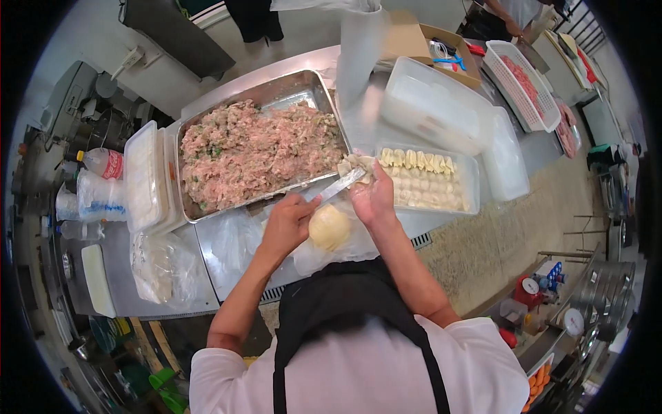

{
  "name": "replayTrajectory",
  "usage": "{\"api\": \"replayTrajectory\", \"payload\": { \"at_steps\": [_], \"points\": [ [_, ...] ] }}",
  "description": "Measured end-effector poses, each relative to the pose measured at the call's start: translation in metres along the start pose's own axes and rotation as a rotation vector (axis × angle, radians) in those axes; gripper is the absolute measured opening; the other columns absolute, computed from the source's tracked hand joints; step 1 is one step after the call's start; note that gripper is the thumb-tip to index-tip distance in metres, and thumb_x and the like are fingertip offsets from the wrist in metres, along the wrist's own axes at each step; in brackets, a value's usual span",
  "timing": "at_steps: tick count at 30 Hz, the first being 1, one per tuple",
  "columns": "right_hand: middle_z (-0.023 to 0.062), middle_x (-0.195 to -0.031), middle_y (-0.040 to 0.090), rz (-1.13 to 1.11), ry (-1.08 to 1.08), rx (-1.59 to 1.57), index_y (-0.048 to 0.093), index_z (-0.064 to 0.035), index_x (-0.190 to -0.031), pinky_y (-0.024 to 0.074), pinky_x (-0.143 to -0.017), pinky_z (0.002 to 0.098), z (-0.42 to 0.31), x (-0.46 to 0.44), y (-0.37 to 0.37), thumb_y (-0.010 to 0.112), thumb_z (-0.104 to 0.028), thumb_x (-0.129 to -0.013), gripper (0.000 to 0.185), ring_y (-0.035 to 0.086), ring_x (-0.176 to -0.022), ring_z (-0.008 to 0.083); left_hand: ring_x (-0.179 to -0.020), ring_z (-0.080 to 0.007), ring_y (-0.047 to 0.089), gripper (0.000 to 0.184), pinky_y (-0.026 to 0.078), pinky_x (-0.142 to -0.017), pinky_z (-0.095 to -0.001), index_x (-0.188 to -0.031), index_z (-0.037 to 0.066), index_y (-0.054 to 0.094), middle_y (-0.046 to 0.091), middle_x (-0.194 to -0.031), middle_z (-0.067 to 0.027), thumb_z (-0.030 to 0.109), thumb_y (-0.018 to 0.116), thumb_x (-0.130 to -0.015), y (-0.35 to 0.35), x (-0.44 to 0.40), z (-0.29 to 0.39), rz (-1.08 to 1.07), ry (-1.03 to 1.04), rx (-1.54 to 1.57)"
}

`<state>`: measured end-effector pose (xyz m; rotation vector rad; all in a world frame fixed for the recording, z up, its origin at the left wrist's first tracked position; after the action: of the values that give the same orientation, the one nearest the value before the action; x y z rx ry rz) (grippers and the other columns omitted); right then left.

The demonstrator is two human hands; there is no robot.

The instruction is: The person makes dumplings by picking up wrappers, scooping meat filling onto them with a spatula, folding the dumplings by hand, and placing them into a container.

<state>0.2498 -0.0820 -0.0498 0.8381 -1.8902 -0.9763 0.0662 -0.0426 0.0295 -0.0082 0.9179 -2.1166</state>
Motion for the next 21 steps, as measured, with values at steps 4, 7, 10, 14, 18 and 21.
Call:
{"api": "replayTrajectory", "payload": {
  "at_steps": [4, 7, 10, 14, 18, 21],
  "points": [
    [0.0188, -0.130, 0.056, -0.342, 0.115, 0.037, 0.045, 0.0040, -0.139, 0.0439, -0.107, 0.0401, -0.006, 0.014, 0.017, 0.050, -0.020, -0.099, 0.047, 0.053, -0.125, 0.0290, -0.066, -0.0208, 0.057, 0.037, 0.044, -0.062, -0.0301, -0.112, 0.009, 0.076, 0.058, -0.071, -0.0106, -0.006, 0.067, -0.079, 0.008, -0.004, -0.015, -0.152, -0.114, -0.010],
    [0.0149, -0.133, 0.060, -0.286, -0.046, 0.535, 0.052, 0.0012, -0.134, 0.0466, -0.101, 0.0352, -0.013, 0.017, -0.002, 0.062, -0.009, -0.084, 0.052, 0.060, -0.118, 0.0258, -0.067, -0.0202, 0.057, 0.037, 0.045, -0.065, -0.0312, -0.113, 0.008, 0.075, 0.061, -0.074, -0.0098, -0.005, 0.068, -0.079, -0.017, -0.008, -0.003, -0.081, -0.224, 0.140],
    [0.0119, -0.113, 0.067, -0.276, -0.377, 1.151, 0.055, 0.0005, -0.130, 0.0500, -0.096, 0.0354, -0.019, 0.020, 0.007, 0.068, -0.002, -0.083, 0.048, 0.066, -0.107, 0.0242, -0.063, -0.0239, 0.059, 0.037, 0.046, -0.061, -0.0344, -0.111, 0.007, 0.075, 0.062, -0.074, -0.0128, -0.006, 0.066, -0.078, -0.020, -0.008, 0.007, -0.118, -0.155, 0.118],
    [0.0092, -0.098, 0.070, -0.211, -0.540, 1.468, 0.064, -0.0014, -0.119, 0.0537, -0.084, 0.0340, -0.027, 0.027, 0.021, 0.072, -0.006, -0.084, 0.036, 0.069, -0.091, 0.0200, -0.065, -0.0231, 0.058, 0.036, 0.046, -0.062, -0.0344, -0.110, 0.006, 0.075, 0.061, -0.074, -0.0123, -0.006, 0.066, -0.077, -0.015, -0.005, 0.022, -0.310, -0.211, -0.005],
    [0.0037, -0.073, 0.065, -0.299, -0.730, 1.529, 0.068, -0.0022, -0.090, 0.0503, -0.067, 0.0315, -0.052, 0.020, 0.017, 0.069, -0.021, -0.093, 0.019, 0.061, -0.069, 0.0133, -0.068, -0.0222, 0.059, 0.039, 0.045, -0.064, -0.0335, -0.112, 0.005, 0.074, 0.063, -0.077, -0.0121, -0.007, 0.064, -0.077, -0.059, -0.011, 0.031, -0.126, -0.137, 0.053],
    [0.0063, -0.066, 0.063, -0.022, -0.596, 1.459, 0.065, -0.0003, -0.081, 0.0464, -0.061, 0.0343, -0.105, 0.012, -0.018, 0.064, -0.029, -0.098, 0.034, 0.059, -0.064, 0.0166, -0.068, -0.0171, 0.056, 0.040, 0.043, -0.062, -0.0293, -0.115, 0.004, 0.073, 0.062, -0.077, -0.0098, -0.008, 0.064, -0.078, -0.080, -0.010, 0.030, -0.046, -0.118, 0.052]
  ]
}}
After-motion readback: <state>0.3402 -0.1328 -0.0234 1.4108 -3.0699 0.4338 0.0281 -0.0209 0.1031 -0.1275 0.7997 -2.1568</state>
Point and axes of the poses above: each hand's wrist, its own x-axis away from the middle knuckle, its own y-axis out of the palm, z = x × y, the point moved 8 cm from there along -x, towards the middle knuckle
